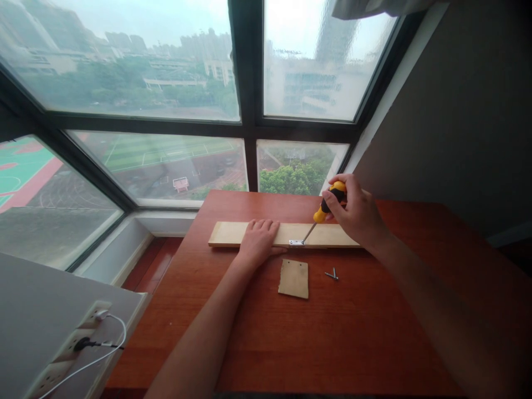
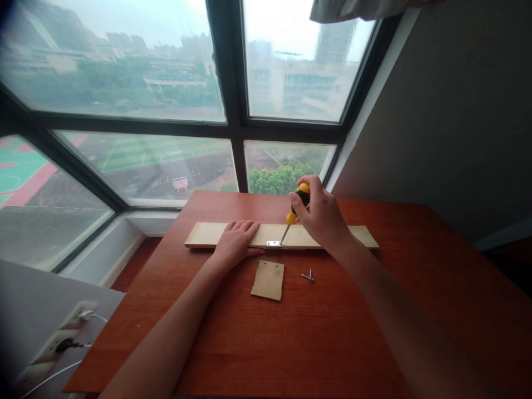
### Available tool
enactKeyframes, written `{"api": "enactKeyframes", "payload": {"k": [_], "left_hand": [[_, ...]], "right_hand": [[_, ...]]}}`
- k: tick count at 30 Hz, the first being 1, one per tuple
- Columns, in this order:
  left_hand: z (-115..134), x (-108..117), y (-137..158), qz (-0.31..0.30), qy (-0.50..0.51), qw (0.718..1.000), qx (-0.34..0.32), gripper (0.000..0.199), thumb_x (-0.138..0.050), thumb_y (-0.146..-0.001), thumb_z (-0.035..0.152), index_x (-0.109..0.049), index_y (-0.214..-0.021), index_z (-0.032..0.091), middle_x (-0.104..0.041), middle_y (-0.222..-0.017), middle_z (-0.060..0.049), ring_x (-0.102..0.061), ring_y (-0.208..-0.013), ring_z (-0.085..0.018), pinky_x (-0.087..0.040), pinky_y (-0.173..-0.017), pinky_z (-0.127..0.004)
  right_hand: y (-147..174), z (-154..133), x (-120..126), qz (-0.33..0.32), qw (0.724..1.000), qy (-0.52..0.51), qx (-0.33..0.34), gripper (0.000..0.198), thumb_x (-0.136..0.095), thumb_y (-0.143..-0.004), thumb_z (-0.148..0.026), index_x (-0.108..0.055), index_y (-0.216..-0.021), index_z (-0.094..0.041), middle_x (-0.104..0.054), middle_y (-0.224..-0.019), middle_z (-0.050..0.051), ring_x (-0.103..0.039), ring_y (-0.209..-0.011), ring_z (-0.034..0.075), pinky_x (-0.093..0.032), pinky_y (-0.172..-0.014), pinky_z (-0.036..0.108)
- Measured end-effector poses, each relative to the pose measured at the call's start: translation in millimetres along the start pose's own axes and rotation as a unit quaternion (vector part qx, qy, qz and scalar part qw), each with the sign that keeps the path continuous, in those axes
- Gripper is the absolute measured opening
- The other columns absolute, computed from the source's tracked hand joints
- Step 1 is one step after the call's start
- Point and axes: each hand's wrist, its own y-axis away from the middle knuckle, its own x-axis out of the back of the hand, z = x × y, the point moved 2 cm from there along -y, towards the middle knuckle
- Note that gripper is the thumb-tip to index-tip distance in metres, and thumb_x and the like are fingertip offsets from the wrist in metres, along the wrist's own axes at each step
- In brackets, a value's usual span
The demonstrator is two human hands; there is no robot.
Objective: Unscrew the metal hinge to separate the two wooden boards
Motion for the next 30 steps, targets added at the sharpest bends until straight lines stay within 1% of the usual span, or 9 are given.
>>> {"api": "enactKeyframes", "payload": {"k": [5, 11, 17, 24, 30], "left_hand": [[-0.2, 0.1, -0.2, 0.002, 0.004, 1.000, -0.002, 0.073, -0.060, -0.079, 0.066, -0.051, -0.133, 0.017, -0.059, -0.131, -0.016, -0.052, -0.122, -0.032, -0.034, -0.104, -0.042], [-0.7, -0.2, -0.1, 0.006, 0.005, 1.000, -0.007, 0.074, -0.062, -0.078, 0.066, -0.050, -0.133, 0.017, -0.059, -0.130, -0.016, -0.052, -0.122, -0.031, -0.034, -0.104, -0.041], [-0.8, 0.4, -0.2, 0.005, 0.006, 1.000, -0.004, 0.072, -0.062, -0.078, 0.065, -0.051, -0.132, 0.018, -0.060, -0.129, -0.016, -0.053, -0.121, -0.032, -0.034, -0.104, -0.043], [-0.9, 0.8, 0.0, 0.001, 0.003, 1.000, -0.004, 0.075, -0.069, -0.074, 0.063, -0.050, -0.133, 0.020, -0.060, -0.130, -0.015, -0.052, -0.122, -0.031, -0.034, -0.104, -0.041], [-1.5, -0.1, 0.1, 0.006, 0.009, 1.000, -0.009, 0.075, -0.066, -0.076, 0.064, -0.050, -0.133, 0.018, -0.059, -0.130, -0.016, -0.052, -0.122, -0.032, -0.033, -0.105, -0.044]], "right_hand": [[0.1, -0.6, 1.0, -0.002, 1.000, -0.001, -0.003, 0.035, -0.053, -0.091, -0.048, -0.051, -0.112, -0.020, -0.064, -0.095, 0.007, -0.066, -0.056, 0.017, -0.055, -0.049, 0.029], [0.1, -1.7, 1.5, 0.003, 1.000, 0.009, -0.001, 0.034, -0.054, -0.091, -0.048, -0.051, -0.111, -0.020, -0.065, -0.093, 0.007, -0.066, -0.057, 0.018, -0.055, -0.050, 0.030], [0.1, -1.4, 2.2, 0.001, 1.000, -0.002, -0.005, 0.033, -0.054, -0.091, -0.048, -0.051, -0.110, -0.021, -0.064, -0.091, 0.006, -0.066, -0.055, 0.017, -0.055, -0.049, 0.029], [0.4, -4.4, 6.1, 0.008, 1.000, -0.015, -0.010, 0.032, -0.054, -0.091, -0.048, -0.051, -0.110, -0.022, -0.064, -0.092, 0.005, -0.067, -0.055, 0.018, -0.055, -0.051, 0.029], [0.3, -2.3, 2.0, -0.004, 1.000, -0.007, -0.017, 0.034, -0.053, -0.091, -0.049, -0.051, -0.111, -0.021, -0.066, -0.093, 0.006, -0.065, -0.052, 0.017, -0.053, -0.050, 0.029]]}}
